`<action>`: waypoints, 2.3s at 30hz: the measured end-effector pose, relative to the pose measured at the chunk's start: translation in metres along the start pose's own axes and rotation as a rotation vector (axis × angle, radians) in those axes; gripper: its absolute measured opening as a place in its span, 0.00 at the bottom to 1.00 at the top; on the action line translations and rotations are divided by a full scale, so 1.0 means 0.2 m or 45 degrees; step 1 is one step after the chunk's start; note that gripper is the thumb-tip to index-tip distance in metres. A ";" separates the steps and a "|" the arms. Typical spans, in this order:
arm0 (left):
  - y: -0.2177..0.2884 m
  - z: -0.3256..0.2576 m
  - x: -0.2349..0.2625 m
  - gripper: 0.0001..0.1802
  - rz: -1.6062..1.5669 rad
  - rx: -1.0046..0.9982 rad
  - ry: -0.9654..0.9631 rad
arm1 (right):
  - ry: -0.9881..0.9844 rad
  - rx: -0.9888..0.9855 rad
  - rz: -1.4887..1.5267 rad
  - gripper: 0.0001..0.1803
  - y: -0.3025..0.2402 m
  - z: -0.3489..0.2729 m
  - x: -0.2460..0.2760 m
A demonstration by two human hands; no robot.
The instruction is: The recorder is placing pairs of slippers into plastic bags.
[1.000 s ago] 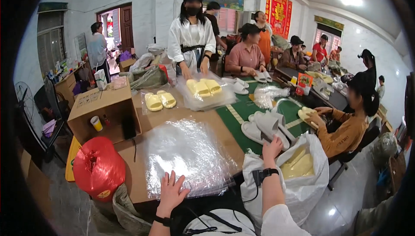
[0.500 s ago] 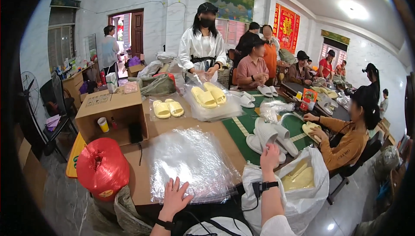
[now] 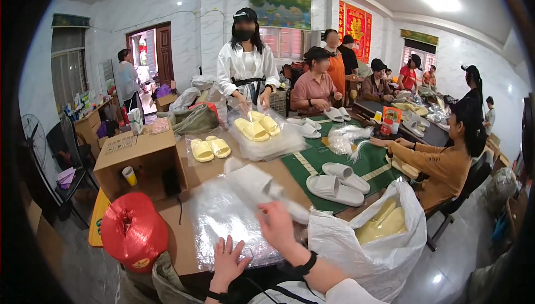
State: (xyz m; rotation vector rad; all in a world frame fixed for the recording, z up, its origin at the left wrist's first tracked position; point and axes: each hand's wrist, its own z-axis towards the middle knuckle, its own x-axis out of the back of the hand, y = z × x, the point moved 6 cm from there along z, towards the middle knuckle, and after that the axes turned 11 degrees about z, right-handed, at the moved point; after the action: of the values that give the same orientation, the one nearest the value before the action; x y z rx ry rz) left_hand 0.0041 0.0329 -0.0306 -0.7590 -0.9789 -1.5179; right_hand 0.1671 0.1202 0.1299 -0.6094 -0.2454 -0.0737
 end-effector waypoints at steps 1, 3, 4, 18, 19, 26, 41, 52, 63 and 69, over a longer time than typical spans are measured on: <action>0.00 0.00 -0.01 0.33 0.008 -0.009 -0.002 | -0.059 -0.039 0.076 0.14 -0.02 -0.03 -0.08; 0.00 0.00 -0.04 0.34 -0.012 -0.002 -0.020 | -0.208 -0.078 0.070 0.13 0.03 -0.13 -0.25; -0.01 -0.01 -0.06 0.34 0.014 -0.036 -0.021 | -0.197 -0.079 0.072 0.13 0.03 -0.19 -0.31; 0.02 0.01 0.01 0.27 0.020 -0.083 0.102 | -0.545 -0.175 -0.063 0.22 0.37 -0.25 -0.40; 0.02 0.01 0.01 0.27 0.017 -0.089 0.105 | -0.408 -0.181 -0.178 0.24 0.40 -0.21 -0.34; 0.01 0.01 0.01 0.25 -0.051 -0.008 -0.005 | -0.651 -0.301 -0.595 0.26 0.63 -0.28 -0.32; 0.04 0.02 0.03 0.28 -0.043 -0.072 -0.001 | -0.835 -0.207 -0.367 0.17 0.62 -0.16 -0.54; -0.03 0.00 -0.02 0.27 -0.080 -0.064 0.005 | -0.986 -0.170 -0.004 0.18 0.50 -0.23 -0.64; -0.03 0.00 -0.01 0.23 -0.181 0.050 -0.114 | -0.801 -0.157 0.041 0.13 0.49 -0.28 -0.58; 0.04 0.05 0.05 0.22 -0.276 0.111 -0.149 | -0.716 -0.030 -0.070 0.14 0.42 -0.24 -0.62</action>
State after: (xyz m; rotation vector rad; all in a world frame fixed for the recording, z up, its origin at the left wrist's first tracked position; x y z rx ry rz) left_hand 0.0100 0.0368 -0.0158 -0.7030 -1.2396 -1.6186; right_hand 0.0694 0.1600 0.0140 -0.6381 -0.8068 0.0443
